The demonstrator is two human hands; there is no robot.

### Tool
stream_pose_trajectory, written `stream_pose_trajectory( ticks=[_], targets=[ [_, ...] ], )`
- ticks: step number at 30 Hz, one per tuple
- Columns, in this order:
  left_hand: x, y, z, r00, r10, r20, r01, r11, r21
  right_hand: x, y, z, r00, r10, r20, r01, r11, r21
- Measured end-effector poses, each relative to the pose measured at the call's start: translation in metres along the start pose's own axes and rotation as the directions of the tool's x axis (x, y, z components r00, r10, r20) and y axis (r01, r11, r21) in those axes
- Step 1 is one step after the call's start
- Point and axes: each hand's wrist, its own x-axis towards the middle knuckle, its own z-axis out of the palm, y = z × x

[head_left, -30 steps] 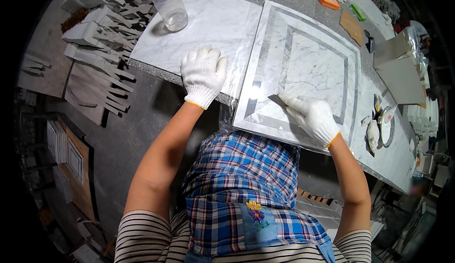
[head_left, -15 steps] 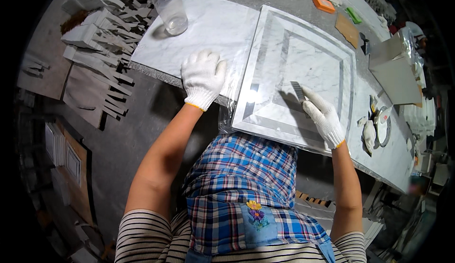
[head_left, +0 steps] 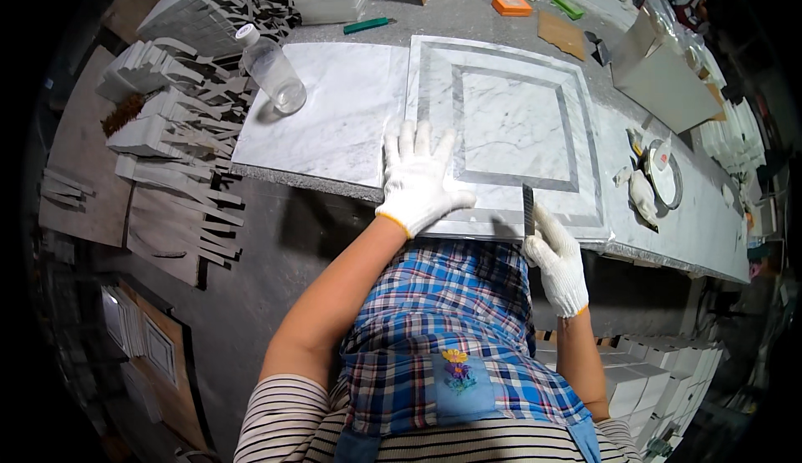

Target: The person uses a utility knife to cut a clear plastic sheet covering a square marble-patterned tile. They repeatedly score the plastic along the tile's edges and corners, then peel away the cut strips to expose the tile surface.

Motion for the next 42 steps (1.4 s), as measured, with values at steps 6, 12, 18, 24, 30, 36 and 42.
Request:
stream_pose_trajectory(
  ticks=[6, 12, 18, 24, 30, 36, 42],
  targets=[
    [0.041, -0.025, 0.008, 0.993, -0.115, 0.016, 0.113, 0.991, 0.067, -0.019, -0.018, 0.005, 0.999, -0.045, 0.012, 0.044, 0.998, 0.046],
    [0.032, 0.001, -0.023, 0.982, -0.090, 0.166, 0.060, 0.982, 0.177, -0.024, -0.008, 0.005, 0.997, -0.078, -0.009, 0.078, 0.995, 0.065],
    [0.030, -0.031, 0.010, 0.990, -0.072, -0.123, 0.090, 0.986, 0.141, -0.026, -0.017, 0.022, 0.998, -0.047, 0.031, 0.047, 0.999, 0.015],
    [0.006, -0.042, 0.023, 0.925, 0.085, -0.371, -0.064, 0.996, 0.068, -0.012, 0.018, 0.042, 0.999, 0.007, 0.049, 0.004, 0.977, -0.215],
    [-0.033, -0.038, 0.014, 0.876, 0.009, -0.482, -0.078, 0.989, -0.123, 0.010, 0.024, 0.071, 0.976, -0.213, 0.047, 0.205, 0.822, -0.531],
    [-0.012, -0.098, 0.021, 0.866, -0.090, -0.492, 0.055, 0.995, -0.084, 0.029, 0.026, 0.082, 0.940, -0.336, 0.063, 0.269, 0.615, -0.741],
    [-0.004, -0.094, 0.028, 0.862, 0.050, -0.505, -0.059, 0.998, -0.003, 0.026, 0.024, 0.086, 0.955, -0.297, 0.015, 0.199, 0.600, -0.775]
  ],
)
